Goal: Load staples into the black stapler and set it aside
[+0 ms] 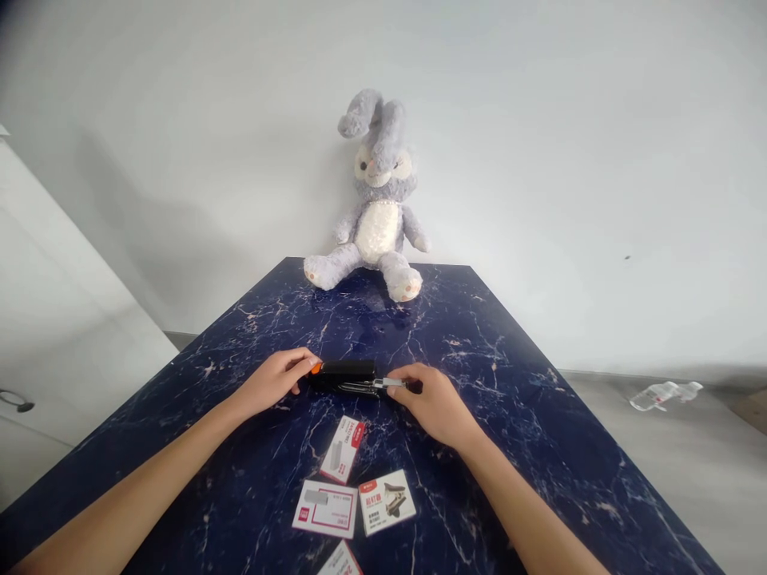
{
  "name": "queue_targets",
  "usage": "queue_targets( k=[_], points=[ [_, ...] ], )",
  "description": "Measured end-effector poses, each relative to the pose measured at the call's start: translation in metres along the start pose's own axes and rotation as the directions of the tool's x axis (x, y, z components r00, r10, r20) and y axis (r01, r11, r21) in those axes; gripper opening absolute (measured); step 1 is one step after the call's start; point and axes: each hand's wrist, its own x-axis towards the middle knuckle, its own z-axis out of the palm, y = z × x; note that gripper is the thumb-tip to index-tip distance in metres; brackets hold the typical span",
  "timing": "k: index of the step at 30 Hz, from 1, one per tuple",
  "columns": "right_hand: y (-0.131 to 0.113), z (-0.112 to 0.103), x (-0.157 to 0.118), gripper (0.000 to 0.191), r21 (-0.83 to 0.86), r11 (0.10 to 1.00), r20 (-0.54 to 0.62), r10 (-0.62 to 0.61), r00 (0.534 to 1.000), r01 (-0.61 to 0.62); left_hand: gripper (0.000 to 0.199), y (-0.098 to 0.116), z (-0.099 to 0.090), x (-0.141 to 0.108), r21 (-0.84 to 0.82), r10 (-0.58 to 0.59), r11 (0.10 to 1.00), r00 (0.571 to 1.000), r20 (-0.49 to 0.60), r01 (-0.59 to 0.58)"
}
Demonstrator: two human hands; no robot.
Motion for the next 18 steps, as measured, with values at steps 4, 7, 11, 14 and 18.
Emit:
queue_targets(
  k=[4,7,11,14,18],
  points=[
    [-0.002,-0.001,0.000,0.024,-0.020,1.000,-0.009,0.001,1.000,-0.001,0.044,-0.001,-0.001,0.000,-0.007,0.000,1.000,1.000,0.001,0.000],
    [-0.004,0.000,0.000,0.022,-0.037,0.999,-0.010,0.012,1.000,-0.012,0.044,-0.002,0.000,0.000,0.002,-0.005,1.000,1.000,0.000,0.005],
    [-0.003,0.000,0.000,0.024,-0.068,0.998,0.002,-0.005,1.000,0.006,0.045,0.000,0.000,0.000,0.000,-0.007,1.000,1.000,-0.004,0.007],
    [0.000,-0.003,-0.001,0.029,-0.126,0.992,0.004,-0.026,1.000,0.027,0.047,0.004,-0.003,-0.003,-0.016,-0.010,1.000,1.000,0.007,0.010],
    [-0.005,-0.013,-0.010,0.048,-0.180,0.980,-0.031,0.083,0.996,-0.088,0.054,0.008,-0.009,-0.010,-0.046,0.066,0.997,0.991,0.121,-0.061]
  ],
)
